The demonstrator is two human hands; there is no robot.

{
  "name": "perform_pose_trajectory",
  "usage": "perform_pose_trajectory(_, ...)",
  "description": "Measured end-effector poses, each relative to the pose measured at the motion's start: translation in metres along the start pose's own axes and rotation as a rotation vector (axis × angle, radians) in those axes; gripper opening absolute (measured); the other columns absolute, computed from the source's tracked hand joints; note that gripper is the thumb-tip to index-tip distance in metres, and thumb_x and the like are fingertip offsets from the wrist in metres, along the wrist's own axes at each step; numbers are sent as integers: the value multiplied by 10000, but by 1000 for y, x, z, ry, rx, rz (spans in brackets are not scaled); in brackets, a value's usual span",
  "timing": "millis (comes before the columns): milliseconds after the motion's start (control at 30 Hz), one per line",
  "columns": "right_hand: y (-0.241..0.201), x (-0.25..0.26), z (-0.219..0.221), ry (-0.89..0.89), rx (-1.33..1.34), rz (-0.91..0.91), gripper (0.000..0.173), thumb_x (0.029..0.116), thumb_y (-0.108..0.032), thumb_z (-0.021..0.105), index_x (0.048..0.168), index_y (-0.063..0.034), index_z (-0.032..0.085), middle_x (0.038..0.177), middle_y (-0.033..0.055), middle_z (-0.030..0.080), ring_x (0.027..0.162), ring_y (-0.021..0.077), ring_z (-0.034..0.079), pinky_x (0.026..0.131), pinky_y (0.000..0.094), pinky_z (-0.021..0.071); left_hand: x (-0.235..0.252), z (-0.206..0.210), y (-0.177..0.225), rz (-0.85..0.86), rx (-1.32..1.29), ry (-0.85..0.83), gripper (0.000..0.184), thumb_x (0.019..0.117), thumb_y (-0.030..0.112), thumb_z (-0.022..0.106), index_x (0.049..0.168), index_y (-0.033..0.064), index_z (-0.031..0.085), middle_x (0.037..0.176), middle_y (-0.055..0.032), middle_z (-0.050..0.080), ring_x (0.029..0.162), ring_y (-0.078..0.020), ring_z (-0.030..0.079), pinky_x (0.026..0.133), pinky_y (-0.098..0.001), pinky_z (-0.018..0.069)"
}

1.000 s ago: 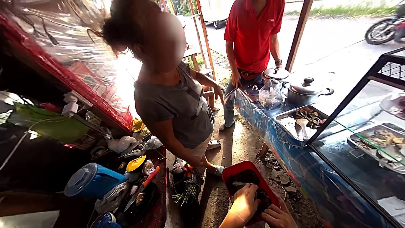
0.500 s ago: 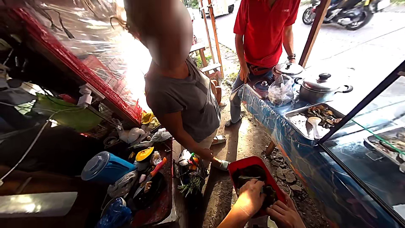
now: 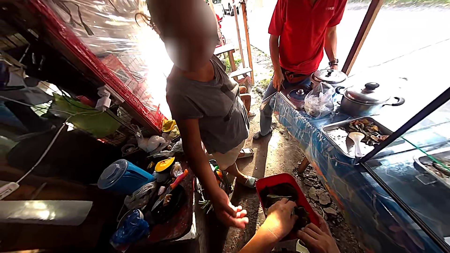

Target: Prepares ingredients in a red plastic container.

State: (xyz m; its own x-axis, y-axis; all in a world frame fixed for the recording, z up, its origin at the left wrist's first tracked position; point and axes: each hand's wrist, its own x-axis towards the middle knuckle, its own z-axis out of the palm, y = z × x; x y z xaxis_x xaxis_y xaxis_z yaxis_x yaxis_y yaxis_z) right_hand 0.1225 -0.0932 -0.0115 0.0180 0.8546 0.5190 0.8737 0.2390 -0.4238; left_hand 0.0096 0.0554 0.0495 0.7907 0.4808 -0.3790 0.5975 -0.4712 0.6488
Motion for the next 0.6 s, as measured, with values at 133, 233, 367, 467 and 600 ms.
perform_pose_trajectory(133, -1, 1, -1, -6, 0, -2, 182, 933, -80, 622, 843, -123, 774, 782, 36, 737, 820, 228, 723, 1110, 605, 374, 0, 1, 0, -8, 1, -7, 357, 1009, 193, 616, 1344, 72, 639, 1323, -185, 639, 1224, -347, 622, 1039, -536, 492)
perform_pose_trajectory(233, -1, 0, 0, -4, 0, 1, 181, 931, -80, 624, 844, -125, 776, 784, 31, 739, 822, 219, 722, 1116, 597, 369, 1, 1, -1, -6, -4, -8, 355, 1008, 187, 617, 1342, 70, 640, 1324, -187, 638, 1224, -349, 621, 1039, -537, 492)
perform_pose_trajectory(367, 1, -2, 2, 13, -26, -3, 187, 933, -92, 617, 833, -146, 766, 768, 9, 727, 818, 194, 712, 1131, 563, 364, 2, 2, -1, -5, 4, -17, 359, 1006, 189, 623, 1346, 73, 636, 1333, -187, 634, 1228, -348, 620, 1041, -540, 491)
perform_pose_trajectory(467, 0, -2, 2, 15, -28, 2, 188, 934, -92, 616, 834, -146, 766, 769, 8, 729, 823, 191, 714, 1132, 560, 363, 2, 2, -1, -8, 8, -21, 363, 1007, 190, 623, 1351, 75, 633, 1332, -183, 635, 1227, -347, 621, 1041, -538, 491)
perform_pose_trajectory(600, 0, -2, 2, 9, -21, -2, 185, 939, -89, 621, 839, -134, 770, 778, 18, 735, 827, 210, 722, 1118, 589, 377, 1, 1, -1, -12, 0, -26, 366, 1007, 198, 623, 1351, 74, 633, 1340, -188, 629, 1234, -352, 616, 1042, -554, 486)
